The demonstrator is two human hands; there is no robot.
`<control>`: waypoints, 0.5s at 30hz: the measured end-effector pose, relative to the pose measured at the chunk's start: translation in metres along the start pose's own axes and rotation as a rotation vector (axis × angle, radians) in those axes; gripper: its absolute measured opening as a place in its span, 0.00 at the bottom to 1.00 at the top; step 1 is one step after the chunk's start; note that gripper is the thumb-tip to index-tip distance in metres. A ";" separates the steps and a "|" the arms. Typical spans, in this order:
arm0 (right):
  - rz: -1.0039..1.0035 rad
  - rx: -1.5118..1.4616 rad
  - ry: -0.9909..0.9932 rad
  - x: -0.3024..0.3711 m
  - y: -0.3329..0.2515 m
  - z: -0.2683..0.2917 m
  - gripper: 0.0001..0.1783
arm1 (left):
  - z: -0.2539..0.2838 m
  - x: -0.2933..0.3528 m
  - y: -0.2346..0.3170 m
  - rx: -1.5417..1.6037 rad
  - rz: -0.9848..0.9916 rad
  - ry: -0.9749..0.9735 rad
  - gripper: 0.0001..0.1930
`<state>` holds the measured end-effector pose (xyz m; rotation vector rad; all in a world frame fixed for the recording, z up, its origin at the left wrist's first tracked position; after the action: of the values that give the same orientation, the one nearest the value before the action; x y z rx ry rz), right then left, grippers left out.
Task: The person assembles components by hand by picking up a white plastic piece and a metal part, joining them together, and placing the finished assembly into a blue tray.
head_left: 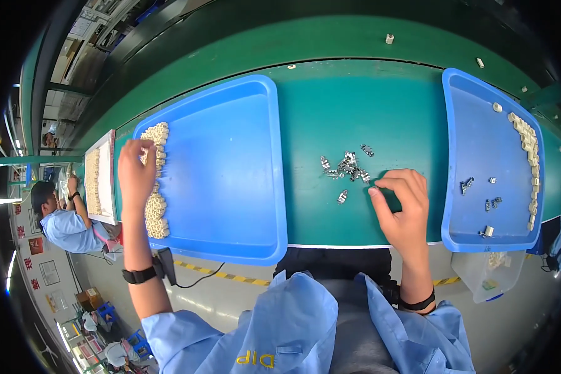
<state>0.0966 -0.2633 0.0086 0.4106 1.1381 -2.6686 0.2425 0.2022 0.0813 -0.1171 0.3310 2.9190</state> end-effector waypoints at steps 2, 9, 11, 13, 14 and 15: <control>-0.013 -0.019 -0.001 0.003 0.002 0.002 0.08 | -0.012 0.021 -0.007 -0.297 0.084 0.060 0.08; -0.082 -0.159 -0.024 0.006 0.009 0.000 0.07 | -0.039 0.027 -0.030 -0.491 0.255 0.131 0.12; -0.073 -0.149 -0.016 0.006 0.009 0.001 0.08 | -0.041 0.025 -0.035 -0.487 0.284 0.134 0.12; -0.052 -0.141 -0.009 0.006 0.008 0.002 0.08 | -0.041 0.021 -0.036 -0.469 0.302 0.136 0.12; -0.048 -0.134 -0.010 0.005 0.007 0.001 0.08 | -0.041 0.020 -0.038 -0.460 0.313 0.137 0.12; -0.050 -0.136 -0.004 0.005 0.006 0.001 0.09 | -0.039 0.018 -0.039 -0.452 0.317 0.140 0.12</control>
<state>0.0931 -0.2681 0.0033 0.3572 1.3361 -2.6120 0.2355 0.2339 0.0328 -0.3672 -0.3291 3.2536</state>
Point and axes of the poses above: each hand's wrist, its own x-axis away from the middle knuckle, its own z-axis out of the back of the hand, y = z × x, the point moved 9 cm from there along -x, towards the middle knuckle, and after that the axes turned 11 degrees about -y, right-handed, at the moved point
